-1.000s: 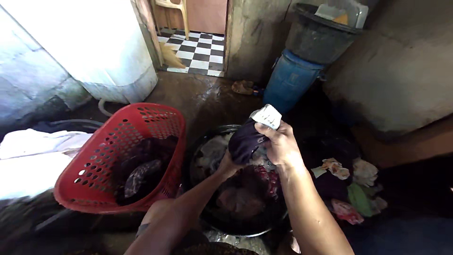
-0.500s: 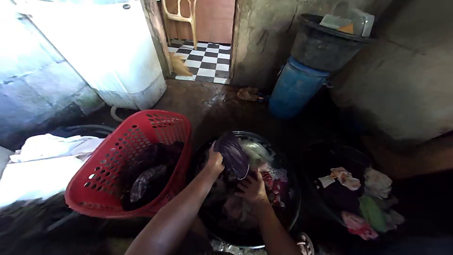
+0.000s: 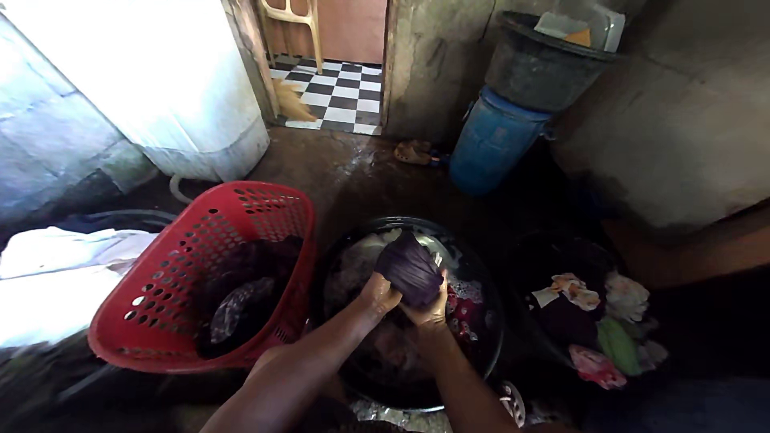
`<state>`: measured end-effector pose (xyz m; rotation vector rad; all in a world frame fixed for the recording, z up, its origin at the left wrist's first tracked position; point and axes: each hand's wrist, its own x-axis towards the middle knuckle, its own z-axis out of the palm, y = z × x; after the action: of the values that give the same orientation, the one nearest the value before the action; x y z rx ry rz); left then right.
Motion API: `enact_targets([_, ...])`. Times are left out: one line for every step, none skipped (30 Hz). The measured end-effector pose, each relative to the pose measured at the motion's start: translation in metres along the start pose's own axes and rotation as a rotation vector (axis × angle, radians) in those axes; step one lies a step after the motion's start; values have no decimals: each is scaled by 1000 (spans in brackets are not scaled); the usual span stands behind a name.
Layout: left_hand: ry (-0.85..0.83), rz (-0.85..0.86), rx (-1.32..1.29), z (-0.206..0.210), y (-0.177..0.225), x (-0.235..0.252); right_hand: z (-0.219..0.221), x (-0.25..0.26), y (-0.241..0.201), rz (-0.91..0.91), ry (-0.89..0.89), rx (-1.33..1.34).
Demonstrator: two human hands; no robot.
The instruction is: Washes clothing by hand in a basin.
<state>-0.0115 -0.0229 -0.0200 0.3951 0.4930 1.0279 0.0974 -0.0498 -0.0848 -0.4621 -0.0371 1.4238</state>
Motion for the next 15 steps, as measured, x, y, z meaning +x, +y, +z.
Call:
enact_targets([-43, 11, -11, -2, 3, 2, 7, 1, -7, -13, -14, -7])
enact_targets([-49, 25, 14, -1, 7, 2, 17, 1, -16, -23, -11, -31])
enact_targets([-34, 38, 76, 2, 13, 1, 29, 1, -26, -35, 10, -77])
enact_targets([-28, 44, 164, 0, 18, 3, 41, 1, -36, -46, 48, -130])
enact_targets([-41, 43, 293, -4, 23, 6, 54, 0, -48, -62, 100, -189])
enact_targets([-65, 35, 471, -10, 29, 9, 65, 0, -60, -86, 144, -247])
enact_targets([-89, 2, 699, -14, 36, 10, 76, -1, -71, -125, 188, -310])
enact_targets([-134, -51, 921, -19, 44, 12, 87, -2, -82, -183, 241, -371])
enact_targets([-198, -121, 1096, -23, 51, 15, 97, -4, -92, -260, 290, -435])
enact_targets([-256, -211, 1198, -27, 57, 18, 105, -7, -100, -351, 321, -515])
enact_targets([-282, -309, 1215, -32, 60, 21, 111, -10, -106, -460, 331, -605])
enact_targets([-287, -364, 1163, -38, 59, 23, 114, -13, -111, -569, 304, -709])
enact_targets([-273, -389, 1079, -43, 56, 24, 113, -17, -114, -665, 241, -820])
enact_targets([-247, -398, 970, -45, 50, 25, 110, -22, -115, -739, 159, -937])
enact_targets([-221, -417, 845, -42, 44, 26, 107, -27, -113, -792, 80, -1052])
